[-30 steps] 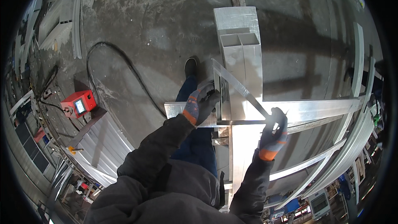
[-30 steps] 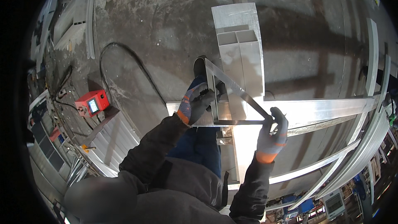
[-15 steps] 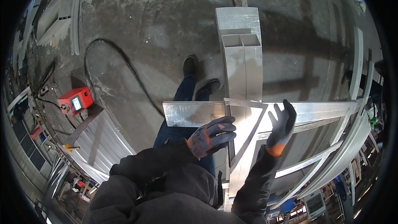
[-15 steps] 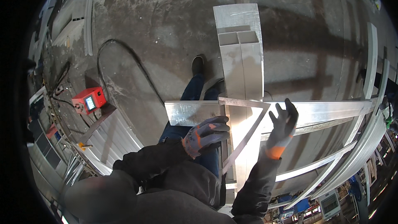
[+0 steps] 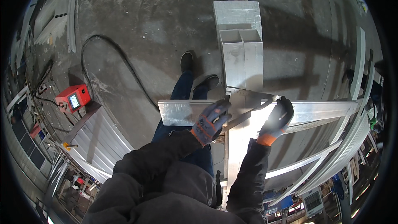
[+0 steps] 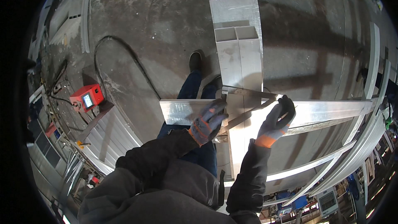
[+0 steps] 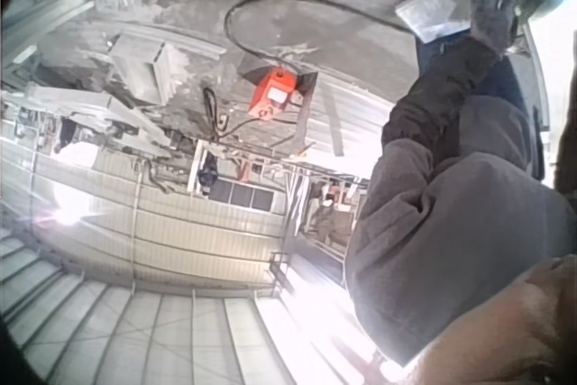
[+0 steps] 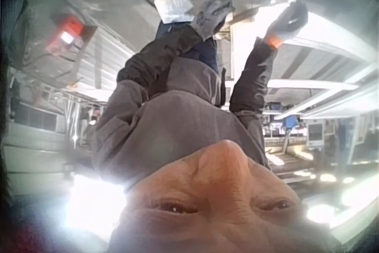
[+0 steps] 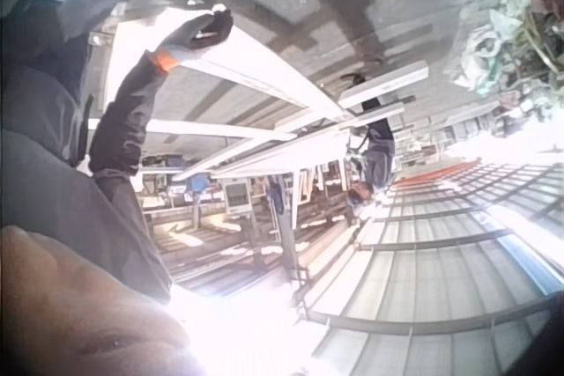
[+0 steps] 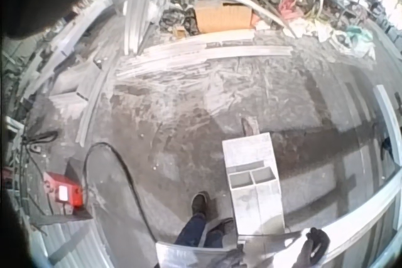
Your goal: The person measures a long aluminum profile with a tape measure, then uses a set square and a pencil to mark cut lines on the profile. The person handles the tape measure, set square, and pencil while working on the metal frame.
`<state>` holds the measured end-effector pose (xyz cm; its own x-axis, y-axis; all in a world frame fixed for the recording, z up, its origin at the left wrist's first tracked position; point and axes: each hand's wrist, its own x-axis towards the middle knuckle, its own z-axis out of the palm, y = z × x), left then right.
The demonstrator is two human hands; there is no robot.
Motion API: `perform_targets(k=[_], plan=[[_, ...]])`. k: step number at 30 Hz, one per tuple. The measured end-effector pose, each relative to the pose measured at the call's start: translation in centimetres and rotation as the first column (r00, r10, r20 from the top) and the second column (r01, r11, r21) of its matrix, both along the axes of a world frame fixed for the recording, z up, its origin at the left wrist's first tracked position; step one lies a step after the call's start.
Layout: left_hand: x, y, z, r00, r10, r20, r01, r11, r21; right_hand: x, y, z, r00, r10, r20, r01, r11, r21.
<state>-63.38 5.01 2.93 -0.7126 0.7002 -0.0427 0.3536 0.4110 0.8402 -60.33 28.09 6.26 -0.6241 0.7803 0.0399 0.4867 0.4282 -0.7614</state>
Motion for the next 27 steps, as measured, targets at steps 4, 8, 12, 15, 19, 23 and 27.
perform_targets(k=[4, 8, 12, 15, 19, 23, 27], plan=[[-0.6, 2.8, 0.2, 0.859, 0.446, 0.251, -0.47, 0.881, 0.045, 1.2, -0.5, -0.2, 0.986, -0.162, 0.04, 0.165, 0.98, -0.107], [-1.7, 4.9, -1.8, 0.751, 0.541, 0.379, -0.568, 0.822, -0.047, 0.9, -1.1, 0.2, 0.997, -0.075, -0.018, 0.074, 0.996, -0.051], [-2.1, 6.5, -2.8, 0.572, 0.593, 0.566, -0.706, 0.707, -0.028, -0.3, -1.9, 1.0, 0.999, -0.007, -0.04, 0.005, 0.998, -0.065], [-2.6, 7.1, -2.6, 0.449, 0.618, 0.645, -0.761, 0.643, -0.087, -1.3, -2.7, 1.2, 0.999, 0.041, -0.033, -0.043, 0.997, -0.062], [-3.3, 7.6, -2.3, 0.328, 0.657, 0.679, -0.788, 0.587, -0.187, -2.3, -4.0, 1.1, 0.999, 0.007, -0.046, -0.015, 0.984, -0.18], [-3.9, 8.4, -2.5, 0.33, 0.662, 0.673, -0.864, 0.499, -0.067, -3.0, -4.6, 1.0, 0.998, 0.042, -0.051, -0.05, 0.984, -0.169], [-4.3, 8.5, -3.2, 0.345, 0.644, 0.682, -0.869, 0.493, -0.026, -3.2, -4.2, 0.7, 0.981, -0.133, -0.14, 0.09, 0.957, -0.277]])
